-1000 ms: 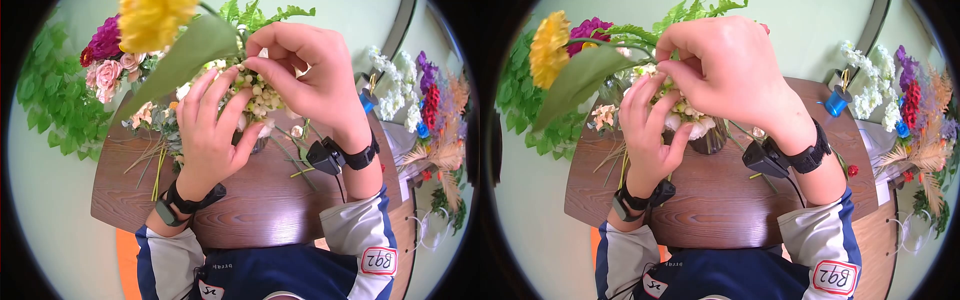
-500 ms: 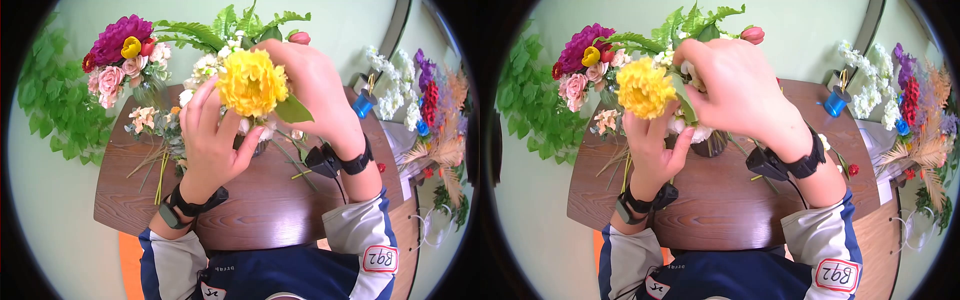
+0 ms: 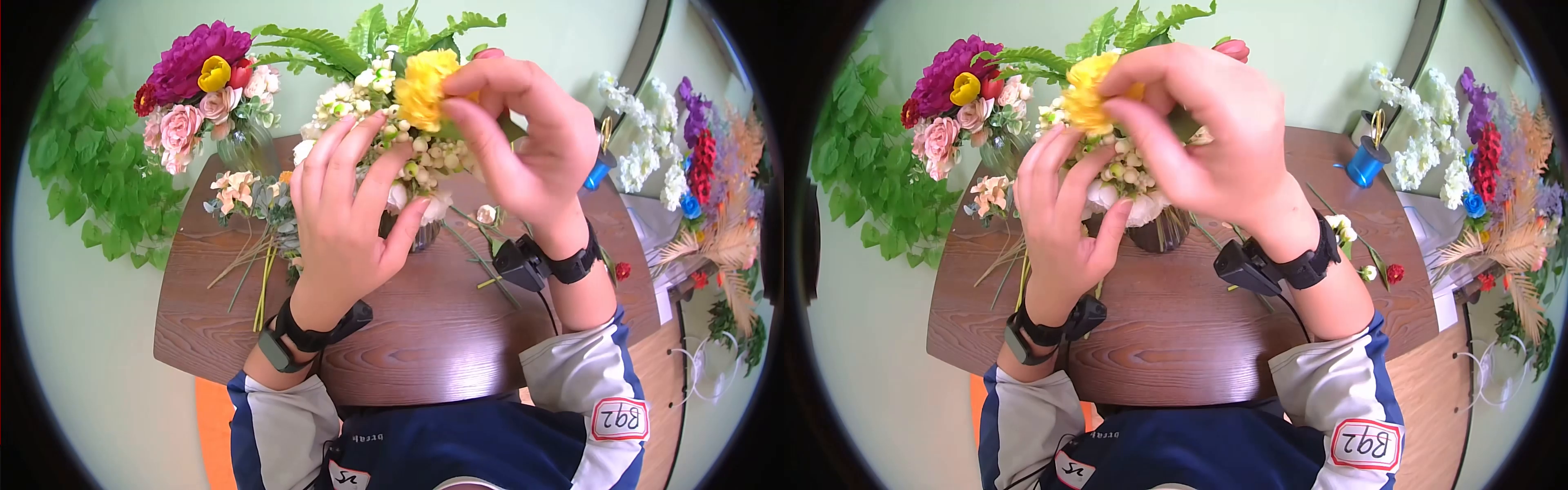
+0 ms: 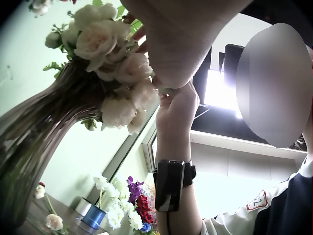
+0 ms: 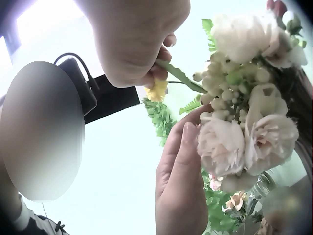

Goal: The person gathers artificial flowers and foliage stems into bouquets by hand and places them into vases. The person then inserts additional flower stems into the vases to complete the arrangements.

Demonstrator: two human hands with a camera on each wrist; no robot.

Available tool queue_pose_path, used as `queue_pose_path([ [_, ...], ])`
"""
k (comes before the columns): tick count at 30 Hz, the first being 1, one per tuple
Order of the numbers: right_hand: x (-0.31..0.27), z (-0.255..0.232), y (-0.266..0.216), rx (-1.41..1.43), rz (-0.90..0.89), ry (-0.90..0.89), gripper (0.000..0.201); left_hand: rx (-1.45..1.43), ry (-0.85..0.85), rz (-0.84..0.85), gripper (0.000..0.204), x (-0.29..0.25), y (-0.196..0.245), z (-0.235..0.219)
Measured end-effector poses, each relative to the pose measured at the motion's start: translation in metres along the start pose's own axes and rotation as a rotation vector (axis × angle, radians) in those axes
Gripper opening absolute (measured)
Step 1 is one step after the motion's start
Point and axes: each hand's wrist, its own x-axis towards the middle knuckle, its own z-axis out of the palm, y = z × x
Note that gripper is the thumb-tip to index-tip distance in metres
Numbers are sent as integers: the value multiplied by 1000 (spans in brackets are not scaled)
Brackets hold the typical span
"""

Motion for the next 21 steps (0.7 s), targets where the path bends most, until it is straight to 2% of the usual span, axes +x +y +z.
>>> queue_pose_path([
  [1, 0, 0, 3, 0, 0, 0, 15, 0, -9, 6, 43, 0, 0, 0],
  [3, 0, -2, 5, 178, 193, 25, 12, -5, -11, 5, 43, 1, 0, -1],
  [4, 1, -10, 1, 88, 192, -81, 17, -10, -14, 4, 43, 1, 0, -1],
  [5, 9, -11, -8, 87, 195, -81, 17, -11, -16, 3, 43, 1, 0, 0],
  [7, 24, -7, -24, -304, -133, -78, 20, -40, 35, 2, 42, -1, 1, 3],
  [8, 29, -4, -14, -274, -348, -54, 22, -41, 33, 1, 42, -1, 1, 3],
  [9, 27, -4, -14, -272, -344, -54, 22, -51, 37, 0, 42, -2, 1, 3],
  [11, 20, -6, -15, -270, -282, -338, 22, -60, 37, -2, 41, -2, 0, 4],
  [12, 15, -4, -13, -238, -239, -369, 24, -54, 39, 7, 41, -1, -1, 4],
  [13, 10, -2, -10, -237, -234, -368, 24, -49, 42, 17, 41, -1, -1, 4],
  [15, 4, 2, -5, -147, -144, -255, 22, -45, 38, 24, 40, -1, -2, 4],
  [16, 1, 1, -6, -58, 11, -277, 19, -38, 38, 29, 40, -1, -2, 4],
  [17, 0, -1, -3, -58, 9, -278, 19, -37, 40, 29, 40, -1, -1, 4],
  [19, 1, -3, 3, -15, 109, -409, 17, -25, 22, 39, 39, -1, 0, 3],
  [20, 1, -2, 2, -15, 109, -409, 17, -24, 22, 39, 39, 0, 0, 3],
  [21, 3, -1, 0, 22, 201, -395, 18, -24, 18, 39, 39, 0, 1, 2],
])
